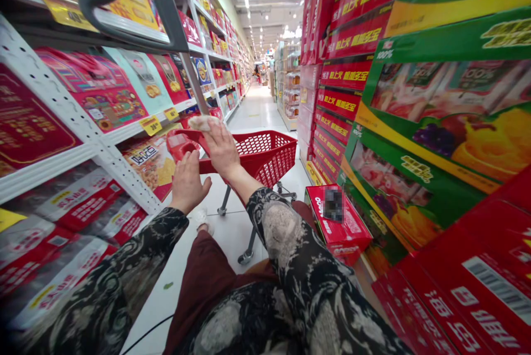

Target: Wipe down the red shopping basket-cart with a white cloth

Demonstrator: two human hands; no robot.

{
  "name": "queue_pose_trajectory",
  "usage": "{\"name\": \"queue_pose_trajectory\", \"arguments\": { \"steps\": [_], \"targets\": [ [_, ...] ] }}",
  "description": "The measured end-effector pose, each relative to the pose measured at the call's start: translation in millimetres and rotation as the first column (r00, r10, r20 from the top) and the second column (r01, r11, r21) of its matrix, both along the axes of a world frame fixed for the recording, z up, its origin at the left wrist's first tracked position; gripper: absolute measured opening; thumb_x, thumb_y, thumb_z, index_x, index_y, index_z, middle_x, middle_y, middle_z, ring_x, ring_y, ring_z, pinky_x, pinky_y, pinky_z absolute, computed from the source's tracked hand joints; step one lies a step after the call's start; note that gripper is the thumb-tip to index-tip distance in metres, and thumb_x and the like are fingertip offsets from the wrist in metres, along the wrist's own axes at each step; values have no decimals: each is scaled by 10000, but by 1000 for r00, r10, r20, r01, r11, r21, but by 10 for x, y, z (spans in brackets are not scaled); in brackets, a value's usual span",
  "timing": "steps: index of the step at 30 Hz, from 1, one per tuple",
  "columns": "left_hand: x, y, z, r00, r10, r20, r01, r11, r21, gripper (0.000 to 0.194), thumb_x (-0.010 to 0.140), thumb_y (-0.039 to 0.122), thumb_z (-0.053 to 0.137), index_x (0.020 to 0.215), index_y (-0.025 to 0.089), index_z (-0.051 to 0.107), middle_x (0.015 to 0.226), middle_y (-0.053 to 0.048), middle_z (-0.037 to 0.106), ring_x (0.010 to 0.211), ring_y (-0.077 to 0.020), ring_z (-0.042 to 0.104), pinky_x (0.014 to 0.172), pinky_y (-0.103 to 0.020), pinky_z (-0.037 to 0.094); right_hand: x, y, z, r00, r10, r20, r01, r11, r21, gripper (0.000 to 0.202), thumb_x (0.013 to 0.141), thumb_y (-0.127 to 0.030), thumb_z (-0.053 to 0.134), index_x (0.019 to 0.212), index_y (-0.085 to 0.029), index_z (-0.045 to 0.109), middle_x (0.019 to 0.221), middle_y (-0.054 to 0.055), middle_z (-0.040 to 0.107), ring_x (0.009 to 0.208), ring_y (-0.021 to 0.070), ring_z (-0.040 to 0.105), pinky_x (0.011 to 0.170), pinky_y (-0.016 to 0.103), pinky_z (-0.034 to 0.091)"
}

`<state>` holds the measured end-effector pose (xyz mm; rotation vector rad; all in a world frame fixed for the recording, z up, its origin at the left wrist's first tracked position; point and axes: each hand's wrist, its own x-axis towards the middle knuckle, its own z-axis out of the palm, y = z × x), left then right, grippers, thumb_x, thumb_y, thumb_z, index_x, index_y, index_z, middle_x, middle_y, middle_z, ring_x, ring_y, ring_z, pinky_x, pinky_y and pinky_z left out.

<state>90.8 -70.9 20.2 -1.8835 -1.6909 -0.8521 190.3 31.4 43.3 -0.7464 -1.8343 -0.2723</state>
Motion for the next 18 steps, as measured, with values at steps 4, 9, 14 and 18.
{"name": "queue_pose_trajectory", "arguments": {
  "steps": [4,9,14,18],
  "targets": [
    [0,-6,3,1000,0,0,0,1000,4,694,746,234,516,1376,19,319,1407,-228,406,1363,-321,295,1112,-491,247,-57,55,212,999,24,-35,-25,999,-20,415,932,-150,336,1320,-194,478,1484,38,316,1426,181,109,1166,402,212],
    [-4,-4,0,1000,-2,3,2,1000,6,713,736,238,526,1383,34,308,1408,-220,410,1357,-318,306,1109,-493,251,62,-132,-347,992,112,-55,-118,986,-121,479,887,-101,380,1348,-212,448,1488,37,310,1412,167,173,1148,355,268],
    [-14,9,-10,1000,-2,0,2,1000,-1,729,731,232,524,1396,52,289,1416,-211,402,1367,-313,289,1116,-501,230,224,-151,-816,990,123,-74,-136,970,-201,475,840,-81,441,1301,-175,505,1480,75,326,1405,202,201,1162,389,225],
    [-21,20,-21,1000,-9,7,9,1000,-11,725,734,235,520,1395,45,293,1420,-218,394,1372,-318,275,1124,-504,214,331,-52,-805,994,19,-107,-54,944,-325,448,839,-69,405,1265,-129,532,1476,111,328,1397,205,227,1148,402,250]
  ]
}}
